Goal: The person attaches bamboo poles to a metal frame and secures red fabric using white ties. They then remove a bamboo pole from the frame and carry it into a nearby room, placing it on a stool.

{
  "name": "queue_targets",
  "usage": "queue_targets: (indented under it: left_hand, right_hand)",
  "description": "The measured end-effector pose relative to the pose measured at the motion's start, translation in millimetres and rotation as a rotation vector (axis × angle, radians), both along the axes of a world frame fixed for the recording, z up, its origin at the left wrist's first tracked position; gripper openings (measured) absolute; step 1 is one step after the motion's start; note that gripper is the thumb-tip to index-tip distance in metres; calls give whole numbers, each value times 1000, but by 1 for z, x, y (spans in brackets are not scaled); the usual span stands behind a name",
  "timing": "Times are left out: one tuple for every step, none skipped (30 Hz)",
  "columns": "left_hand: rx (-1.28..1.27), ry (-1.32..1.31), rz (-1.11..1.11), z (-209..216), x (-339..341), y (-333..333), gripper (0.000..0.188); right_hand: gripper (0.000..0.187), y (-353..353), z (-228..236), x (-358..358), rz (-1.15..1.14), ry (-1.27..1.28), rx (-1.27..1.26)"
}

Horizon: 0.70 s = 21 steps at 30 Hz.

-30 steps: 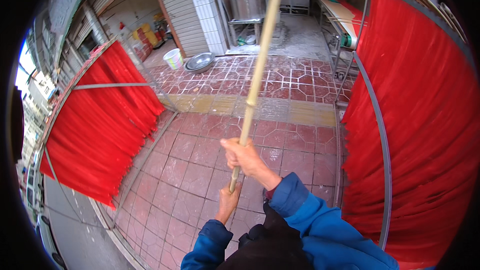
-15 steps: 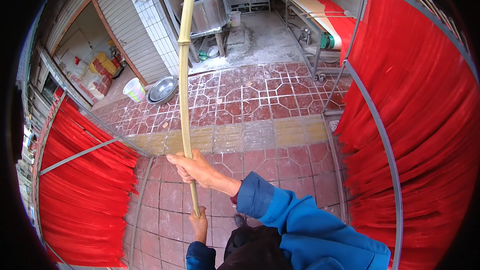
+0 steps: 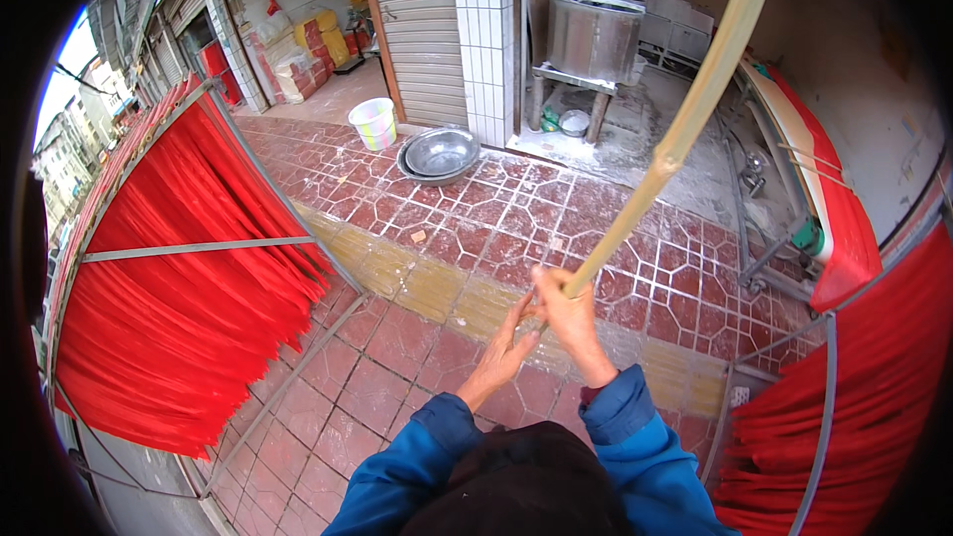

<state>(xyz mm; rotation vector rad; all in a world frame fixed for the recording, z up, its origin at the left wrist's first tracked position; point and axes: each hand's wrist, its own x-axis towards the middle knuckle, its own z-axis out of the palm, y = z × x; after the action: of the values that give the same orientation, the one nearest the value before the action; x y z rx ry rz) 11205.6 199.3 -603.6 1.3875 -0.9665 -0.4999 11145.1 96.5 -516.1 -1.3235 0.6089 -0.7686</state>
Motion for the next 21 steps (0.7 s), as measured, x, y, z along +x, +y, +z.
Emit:
queue_targets:
  left_hand:
    - [-54,141,-65,9,24,-13,59]
    - [-105,287,-132,15,47,-26,66]
    - [-144,423,-145,18,68,-44,65]
    - [-187,560,-153,21,86,-67,64]
    - [-260,667,-147,21,106,-87,63]
    - [-266,780,-145,20,129,-104,63]
    - [-302,857,-138,19,152,-122,62]
    - [-329,941,-126,17,179,-138,62]
    - [-409,1003,-109,15,199,-152,64]
    - [-365,886,-58,12,222,-162,61]
    - [-368,735,-30,12,249,-172,59]
    - [-289,624,16,14,273,-183,57]
    - [-228,466,57,21,296,-191,58]
    - [-267,413,58,31,320,-199,59]
    - [-361,540,47,39,336,-205,58]
    - [-486,605,27,49,357,-213,58]
    - [-413,664,58,60,382,-221,57]
    - [-359,690,111,67,403,-226,57]
    - [-317,703,165,73,425,-229,58]
    - [-312,687,220,77,449,-230,58]
    - [-226,573,282,78,476,-229,59]
  right_hand:
    - [36,-18,7,18,-3,-4,-32]
    - [36,-32,8,36,20,-36,-54]
    - [34,-40,5,58,14,3,-64]
    - [31,-47,0,79,27,26,-67]
    - [30,-54,-5,101,33,79,-45]
    - [24,-56,-14,129,-8,51,-218]
    - [20,-55,-23,160,-64,44,-369]
    - [17,-58,-29,187,-121,31,-521]
    - [32,-68,-32,209,-24,97,-461]
    - [38,-78,-34,234,7,48,-462]
    - [45,-89,-34,264,35,-11,-463]
    - [51,-103,-31,291,62,-71,-463]
    - [66,-121,-23,316,142,19,-556]
    - [57,-138,-15,346,128,-61,-591]
    - [49,-151,-9,374,110,-130,-611]
    - [44,-164,-2,405,96,-221,-655]
    - [59,-180,6,430,227,-236,-612]
    - [64,-188,7,454,268,-263,-604]
    - [69,-192,8,479,314,-287,-601]
    - [73,-194,7,504,366,-313,-596]
    - [83,-194,5,526,416,-292,-640]
